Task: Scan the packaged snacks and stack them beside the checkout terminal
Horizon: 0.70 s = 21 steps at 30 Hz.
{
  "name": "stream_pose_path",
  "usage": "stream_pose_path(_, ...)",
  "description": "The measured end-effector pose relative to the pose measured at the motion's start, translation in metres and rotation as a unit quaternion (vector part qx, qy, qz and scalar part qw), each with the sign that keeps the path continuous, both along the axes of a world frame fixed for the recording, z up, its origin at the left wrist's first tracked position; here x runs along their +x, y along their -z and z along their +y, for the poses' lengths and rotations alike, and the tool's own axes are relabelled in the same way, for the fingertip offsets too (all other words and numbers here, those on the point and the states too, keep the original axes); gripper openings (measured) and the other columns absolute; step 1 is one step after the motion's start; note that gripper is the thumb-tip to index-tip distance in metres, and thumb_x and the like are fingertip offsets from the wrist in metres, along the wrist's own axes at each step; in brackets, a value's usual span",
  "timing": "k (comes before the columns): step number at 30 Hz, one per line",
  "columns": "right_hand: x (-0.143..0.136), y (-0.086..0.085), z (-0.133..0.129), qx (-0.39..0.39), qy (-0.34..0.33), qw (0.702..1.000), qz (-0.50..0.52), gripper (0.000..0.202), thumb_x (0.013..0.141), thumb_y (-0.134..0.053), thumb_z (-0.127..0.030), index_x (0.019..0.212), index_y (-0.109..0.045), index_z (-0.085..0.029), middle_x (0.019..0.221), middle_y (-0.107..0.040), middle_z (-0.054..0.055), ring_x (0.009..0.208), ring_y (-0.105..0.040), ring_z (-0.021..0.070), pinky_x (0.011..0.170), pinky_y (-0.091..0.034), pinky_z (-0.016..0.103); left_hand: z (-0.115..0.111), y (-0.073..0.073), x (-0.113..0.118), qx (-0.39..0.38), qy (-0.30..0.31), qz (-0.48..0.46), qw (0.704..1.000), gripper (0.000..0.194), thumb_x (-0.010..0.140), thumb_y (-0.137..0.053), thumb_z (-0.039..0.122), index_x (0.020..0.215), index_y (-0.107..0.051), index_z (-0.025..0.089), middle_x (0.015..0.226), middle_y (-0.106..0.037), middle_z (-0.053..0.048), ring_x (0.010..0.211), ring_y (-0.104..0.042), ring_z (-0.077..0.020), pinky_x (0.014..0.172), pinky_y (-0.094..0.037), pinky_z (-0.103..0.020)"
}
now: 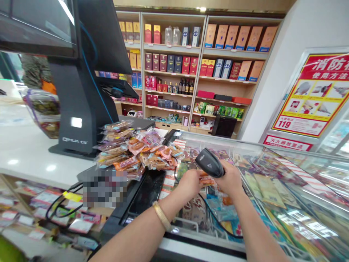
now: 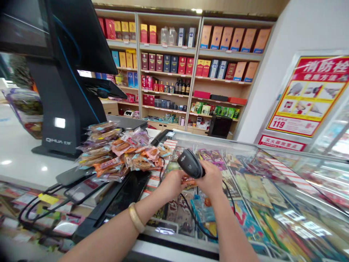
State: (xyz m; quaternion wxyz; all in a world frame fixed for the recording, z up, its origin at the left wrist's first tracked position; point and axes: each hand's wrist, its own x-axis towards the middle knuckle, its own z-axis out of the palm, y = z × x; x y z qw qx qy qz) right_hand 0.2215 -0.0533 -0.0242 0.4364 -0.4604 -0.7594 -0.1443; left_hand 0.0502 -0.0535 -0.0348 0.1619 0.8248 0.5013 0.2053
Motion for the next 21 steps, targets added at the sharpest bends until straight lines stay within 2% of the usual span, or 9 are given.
stream_pose_path(3,-0.001,-0.001,-0.001,0.009,0.004,1.0,-0.005,0.018,0.07,-0.059,-0.029,0.083,-0.067,-0.019,0.074,-0.07,0.006,0.067,-0.066,0.0214,0.061,-0.046,0.028,-0.002,-0.001,-0.006,0.013,-0.032,0.024,0.999,0.021,0.082,-0.058,0.031,0.09,-0.075,0.02,0.089,-0.073,-0.011,0.089,-0.069,-0.0263,0.082,-0.052,-0.036)
stream_pose_path(5,-0.001,-0.002,-0.002,0.017,0.005,1.0,-0.008,0.018,0.071,-0.06,-0.032,0.081,-0.067,-0.02,0.071,-0.069,0.006,0.065,-0.065,0.0208,0.059,-0.046,0.027,-0.001,0.0,-0.009,0.025,-0.042,0.001,0.999,0.018,0.081,-0.059,0.027,0.087,-0.074,0.022,0.09,-0.073,-0.009,0.091,-0.068,-0.0246,0.085,-0.051,-0.036)
stream_pose_path(9,-0.001,-0.003,-0.003,0.035,0.013,0.999,-0.013,0.017,0.072,-0.057,-0.031,0.081,-0.066,-0.02,0.069,-0.068,0.005,0.063,-0.064,0.0199,0.058,-0.045,0.026,0.008,0.005,-0.014,-0.001,-0.065,-0.192,0.979,0.008,0.077,-0.061,0.017,0.076,-0.068,0.019,0.086,-0.07,-0.007,0.091,-0.066,-0.0225,0.089,-0.049,-0.037)
stream_pose_path(11,-0.001,-0.004,-0.004,0.042,0.013,0.999,-0.015,0.018,0.072,-0.055,-0.028,0.082,-0.066,-0.02,0.069,-0.068,0.005,0.063,-0.064,0.0195,0.058,-0.045,0.026,0.016,0.006,-0.015,-0.022,-0.083,-0.261,0.961,0.005,0.077,-0.062,0.017,0.072,-0.062,0.018,0.076,-0.067,-0.005,0.081,-0.066,-0.021,0.083,-0.052,-0.037)
stream_pose_path(14,0.0,-0.005,-0.004,0.042,0.016,0.999,-0.011,0.017,0.07,-0.053,-0.025,0.08,-0.066,-0.021,0.069,-0.068,0.004,0.063,-0.064,0.0195,0.059,-0.046,0.026,0.028,0.005,-0.018,-0.037,-0.106,-0.323,0.94,0.009,0.086,-0.053,0.023,0.079,-0.056,0.018,0.073,-0.065,-0.003,0.066,-0.065,-0.0164,0.066,-0.056,-0.032)
stream_pose_path(16,-0.001,-0.006,-0.005,0.036,0.016,0.999,-0.007,0.016,0.07,-0.054,-0.025,0.079,-0.066,-0.021,0.069,-0.068,0.004,0.064,-0.065,0.0198,0.059,-0.046,0.026,0.035,0.001,-0.022,-0.037,-0.121,-0.395,0.91,0.013,0.092,-0.045,0.028,0.087,-0.052,0.019,0.077,-0.064,-0.002,0.064,-0.065,-0.0144,0.06,-0.056,-0.03)
stream_pose_path(17,-0.001,-0.006,-0.005,0.032,0.016,0.999,-0.007,0.015,0.071,-0.054,-0.026,0.079,-0.066,-0.021,0.07,-0.069,0.005,0.065,-0.065,0.02,0.06,-0.047,0.026,0.037,-0.002,-0.025,-0.033,-0.125,-0.446,0.886,0.014,0.093,-0.044,0.031,0.089,-0.05,0.019,0.078,-0.063,-0.002,0.065,-0.065,-0.0139,0.059,-0.057,-0.029)
stream_pose_path(20,-0.003,-0.007,-0.006,0.006,0.01,1.0,-0.02,0.015,0.074,-0.058,-0.03,0.081,-0.068,-0.021,0.078,-0.072,0.007,0.068,-0.067,0.0205,0.062,-0.048,0.027,0.04,-0.01,-0.034,-0.015,-0.125,-0.592,0.796,0.02,0.088,-0.055,0.038,0.09,-0.049,0.019,0.077,-0.06,0.0,0.063,-0.064,-0.0126,0.057,-0.058,-0.028)
stream_pose_path(21,-0.003,-0.007,-0.007,-0.005,0.008,1.0,-0.026,0.016,0.074,-0.06,-0.031,0.083,-0.068,-0.021,0.081,-0.073,0.007,0.07,-0.067,0.0205,0.062,-0.048,0.027,0.04,-0.012,-0.036,-0.007,-0.122,-0.618,0.777,0.023,0.086,-0.058,0.039,0.091,-0.05,0.019,0.076,-0.06,0.001,0.061,-0.063,-0.0122,0.055,-0.058,-0.027)
